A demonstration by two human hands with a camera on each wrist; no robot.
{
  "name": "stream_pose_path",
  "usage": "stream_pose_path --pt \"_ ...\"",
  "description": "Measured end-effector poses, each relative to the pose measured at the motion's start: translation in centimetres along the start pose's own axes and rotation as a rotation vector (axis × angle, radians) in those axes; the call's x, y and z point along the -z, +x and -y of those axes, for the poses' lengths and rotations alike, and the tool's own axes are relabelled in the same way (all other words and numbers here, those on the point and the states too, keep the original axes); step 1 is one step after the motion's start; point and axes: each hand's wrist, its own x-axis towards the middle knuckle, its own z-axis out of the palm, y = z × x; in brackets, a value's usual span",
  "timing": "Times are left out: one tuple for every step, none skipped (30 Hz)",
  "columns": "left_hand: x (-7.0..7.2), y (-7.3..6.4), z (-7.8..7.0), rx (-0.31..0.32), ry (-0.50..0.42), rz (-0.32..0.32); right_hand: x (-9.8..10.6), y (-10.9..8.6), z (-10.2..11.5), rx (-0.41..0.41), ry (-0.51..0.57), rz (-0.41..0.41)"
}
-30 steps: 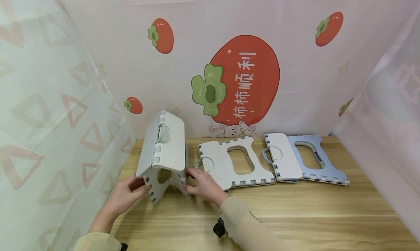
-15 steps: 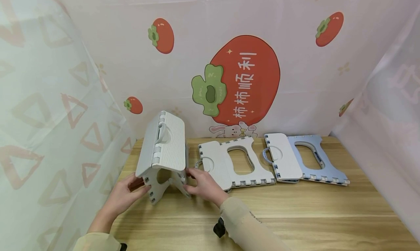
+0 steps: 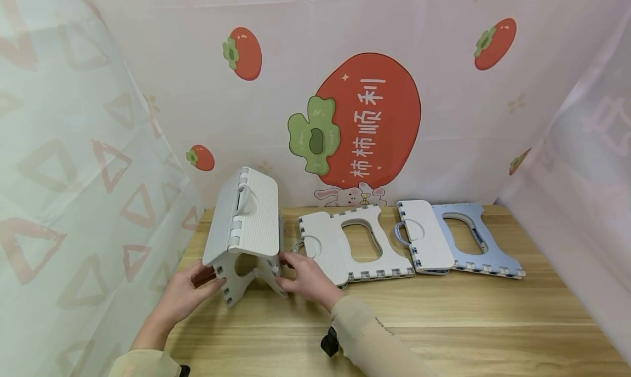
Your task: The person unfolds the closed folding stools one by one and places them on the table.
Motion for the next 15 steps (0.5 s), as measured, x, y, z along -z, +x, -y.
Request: stream_pose_path --pt "0.01 0.01 0.01 0.000 0.002 -0.001 0.02 0.00 0.01 -0.002 0.001 0.001" --pt "0.02 0.01 0.01 0.000 0.003 -0.002 0.03 0.00 0.03 -0.004 0.003 0.001" --pt "0.02 0.02 0.03 -0.001 0.004 -0.003 0.04 0.00 0.04 -0.006 0.004 0.003" --pt "0.02 0.02 0.05 0.000 0.005 -0.004 0.04 0.00 0.05 -0.007 0.005 0.004" --pt "0.02 0.02 0.07 0.000 0.003 -0.005 0.05 0.00 0.05 -0.009 0.006 0.005" --pt "0.03 0.02 0.10 0.000 0.002 -0.006 0.06 0.00 0.06 -0.011 0.005 0.006" --pt "0.03 0.03 0.12 0.000 0.002 -0.006 0.06 0.00 0.05 -0.012 0.005 0.006" --pt "0.03 0.03 0.14 -0.001 -0.001 -0.007 0.06 -0.01 0.04 -0.014 0.006 0.008" --pt "0.04 0.02 0.16 -0.001 -0.001 -0.007 0.06 0.00 0.04 -0.015 0.006 0.009" --pt "0.04 0.02 0.17 -0.001 -0.003 -0.008 0.07 0.00 0.03 -0.017 0.006 0.010" --pt "0.05 0.02 0.17 -0.002 -0.005 -0.008 0.08 0.00 0.02 -0.018 0.006 0.011" --pt "0.06 0.02 0.17 -0.001 -0.006 -0.009 0.08 0.00 0.02 -0.019 0.007 0.013" --pt "0.07 0.02 0.17 -0.001 -0.006 -0.009 0.08 0.00 0.01 -0.020 0.008 0.013" --pt "0.08 0.02 0.15 -0.001 -0.006 -0.010 0.08 0.00 0.00 -0.020 0.009 0.013" --pt "0.10 0.03 0.14 0.001 -0.005 -0.010 0.09 0.00 0.00 -0.021 0.010 0.013"
